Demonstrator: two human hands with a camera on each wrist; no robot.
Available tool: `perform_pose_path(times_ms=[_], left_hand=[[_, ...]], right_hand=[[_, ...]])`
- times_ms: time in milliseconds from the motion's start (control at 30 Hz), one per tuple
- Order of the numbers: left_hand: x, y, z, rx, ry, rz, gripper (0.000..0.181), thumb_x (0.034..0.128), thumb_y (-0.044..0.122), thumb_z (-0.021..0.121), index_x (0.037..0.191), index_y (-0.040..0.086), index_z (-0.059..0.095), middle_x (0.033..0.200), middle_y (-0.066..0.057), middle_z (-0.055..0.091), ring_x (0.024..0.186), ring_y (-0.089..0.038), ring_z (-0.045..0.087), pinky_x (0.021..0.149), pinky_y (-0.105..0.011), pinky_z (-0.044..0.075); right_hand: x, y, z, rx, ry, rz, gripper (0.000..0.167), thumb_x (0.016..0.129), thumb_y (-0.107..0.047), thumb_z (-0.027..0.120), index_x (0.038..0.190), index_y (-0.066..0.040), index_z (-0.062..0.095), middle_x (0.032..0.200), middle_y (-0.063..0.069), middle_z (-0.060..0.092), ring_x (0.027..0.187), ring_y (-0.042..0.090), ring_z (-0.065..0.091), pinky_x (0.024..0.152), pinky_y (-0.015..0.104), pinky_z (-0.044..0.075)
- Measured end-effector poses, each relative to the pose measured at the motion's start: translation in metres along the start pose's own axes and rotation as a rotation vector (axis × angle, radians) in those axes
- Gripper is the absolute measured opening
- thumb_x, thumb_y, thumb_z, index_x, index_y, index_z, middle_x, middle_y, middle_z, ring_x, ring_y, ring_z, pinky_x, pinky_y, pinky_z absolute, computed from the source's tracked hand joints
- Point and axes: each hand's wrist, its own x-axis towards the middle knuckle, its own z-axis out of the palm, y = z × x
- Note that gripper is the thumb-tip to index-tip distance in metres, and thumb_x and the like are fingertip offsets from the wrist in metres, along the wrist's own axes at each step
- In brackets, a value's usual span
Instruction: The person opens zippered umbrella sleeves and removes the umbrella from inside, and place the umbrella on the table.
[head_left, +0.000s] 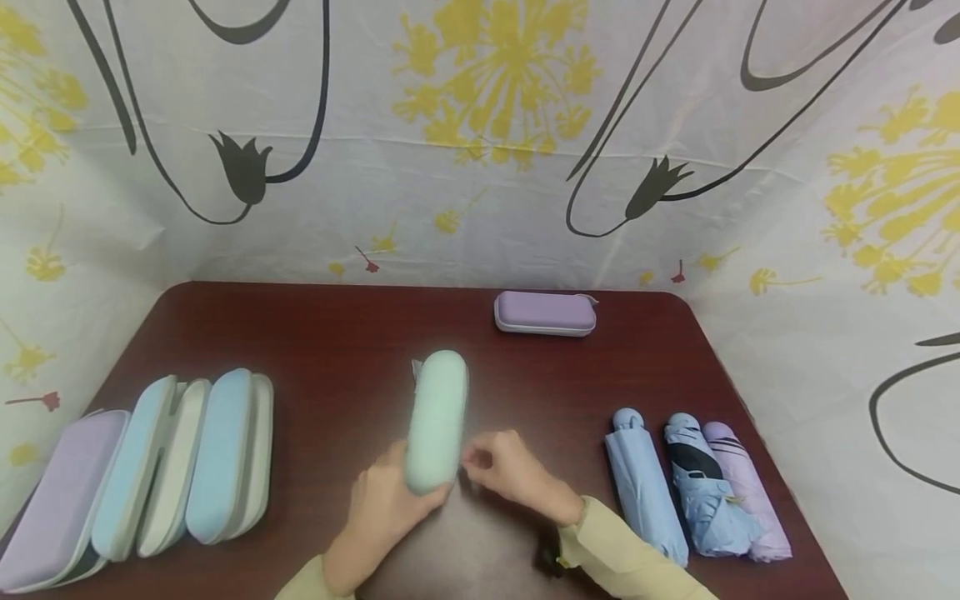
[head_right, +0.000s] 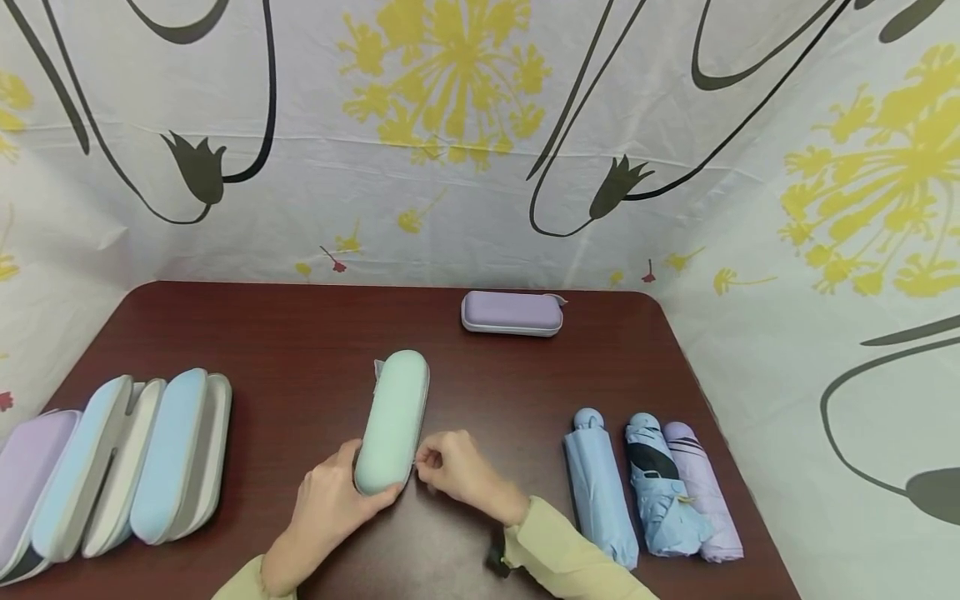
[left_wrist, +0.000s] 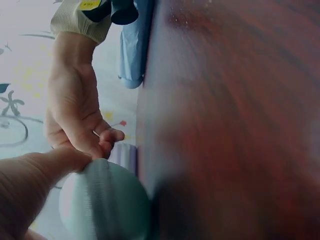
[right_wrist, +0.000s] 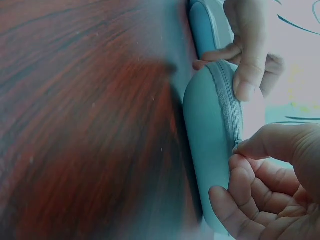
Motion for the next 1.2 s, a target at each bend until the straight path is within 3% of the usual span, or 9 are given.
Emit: perform_pose_path(times_ms=[233, 433, 600, 733, 800, 867, 933, 1067, 1200], left_hand=[[0.003, 0.009, -0.008, -0.044, -0.155, 0.031, 0.064, 0.0602, 0.027, 0.085, 0.107, -0.006, 0.056, 0.079, -0.011, 0.065, 0.064, -0.020, 0.062, 0.050, -0.029, 0.047], [0.002, 0.011, -0.005, -0.055, -0.155, 0.009, 0.064, 0.0562, 0.023, 0.084, 0.105, -0.010, 0.056, 0.078, -0.017, 0.065, 0.063, -0.025, 0.064, 0.050, -0.031, 0.049], [-0.001, 0.013, -0.001, -0.057, -0.137, -0.027, 0.067, 0.0566, 0.024, 0.082, 0.108, -0.009, 0.055, 0.077, -0.018, 0.065, 0.062, -0.026, 0.064, 0.049, -0.033, 0.049], [0.001, 0.015, -0.006, -0.063, -0.154, 0.003, 0.056, 0.0592, 0.022, 0.082, 0.100, -0.008, 0.058, 0.064, -0.007, 0.060, 0.051, -0.013, 0.055, 0.043, -0.024, 0.042], [0.010, 0.013, -0.014, -0.071, -0.215, 0.025, 0.043, 0.0613, 0.020, 0.081, 0.089, -0.005, 0.060, 0.057, 0.000, 0.053, 0.046, -0.007, 0.046, 0.040, -0.020, 0.037], [0.025, 0.006, -0.024, -0.070, -0.268, 0.051, 0.038, 0.0633, 0.016, 0.080, 0.089, -0.004, 0.061, 0.055, 0.005, 0.048, 0.045, -0.003, 0.039, 0.039, -0.017, 0.034], [0.045, -0.004, -0.034, -0.064, -0.288, 0.110, 0.037, 0.0647, 0.012, 0.078, 0.095, -0.004, 0.063, 0.062, 0.002, 0.055, 0.049, -0.006, 0.047, 0.044, -0.019, 0.040], [0.087, -0.032, -0.041, -0.032, -0.275, 0.280, 0.055, 0.0645, 0.007, 0.078, 0.116, -0.002, 0.059, 0.100, -0.011, 0.063, 0.083, -0.020, 0.062, 0.065, -0.032, 0.052], [0.117, -0.054, -0.035, -0.019, -0.388, 0.384, 0.072, 0.0616, 0.009, 0.081, 0.126, 0.001, 0.052, 0.127, -0.017, 0.050, 0.113, -0.032, 0.050, 0.084, -0.045, 0.048]], right_hand=[[-0.003, 0.005, -0.008, -0.011, 0.002, 0.053, 0.008, 0.078, 0.003, 0.067, 0.077, -0.005, 0.068, 0.068, 0.000, 0.065, 0.060, 0.001, 0.057, 0.058, 0.017, 0.048], [-0.005, 0.005, -0.010, 0.000, -0.008, 0.080, 0.007, 0.079, 0.003, 0.066, 0.078, -0.003, 0.068, 0.067, -0.001, 0.064, 0.059, 0.002, 0.058, 0.057, 0.018, 0.048], [-0.007, 0.005, -0.012, -0.009, -0.020, 0.051, 0.009, 0.078, 0.004, 0.065, 0.076, -0.005, 0.067, 0.067, -0.001, 0.064, 0.059, 0.001, 0.057, 0.057, 0.017, 0.048], [-0.008, 0.008, -0.016, -0.053, -0.022, 0.005, 0.009, 0.078, 0.004, 0.066, 0.077, -0.004, 0.068, 0.070, 0.000, 0.065, 0.062, 0.002, 0.058, 0.059, 0.017, 0.048], [-0.008, 0.009, -0.020, -0.102, -0.003, -0.024, 0.008, 0.078, 0.003, 0.067, 0.077, -0.005, 0.068, 0.072, 0.000, 0.066, 0.065, 0.004, 0.059, 0.061, 0.018, 0.049], [-0.008, 0.011, -0.024, -0.163, 0.027, -0.058, 0.008, 0.078, 0.003, 0.068, 0.078, -0.005, 0.068, 0.074, 0.001, 0.065, 0.068, 0.007, 0.060, 0.062, 0.020, 0.050], [-0.006, 0.014, -0.028, -0.227, 0.060, -0.079, 0.008, 0.077, 0.003, 0.069, 0.078, -0.005, 0.067, 0.075, 0.001, 0.065, 0.071, 0.011, 0.060, 0.064, 0.022, 0.050], [-0.003, 0.020, -0.034, -0.309, 0.100, -0.089, 0.009, 0.077, 0.004, 0.069, 0.079, -0.005, 0.067, 0.076, 0.002, 0.064, 0.073, 0.014, 0.060, 0.065, 0.027, 0.051], [0.001, 0.026, -0.037, -0.358, 0.116, -0.071, 0.009, 0.078, 0.003, 0.068, 0.080, -0.005, 0.067, 0.076, 0.001, 0.064, 0.074, 0.015, 0.060, 0.065, 0.028, 0.051]])
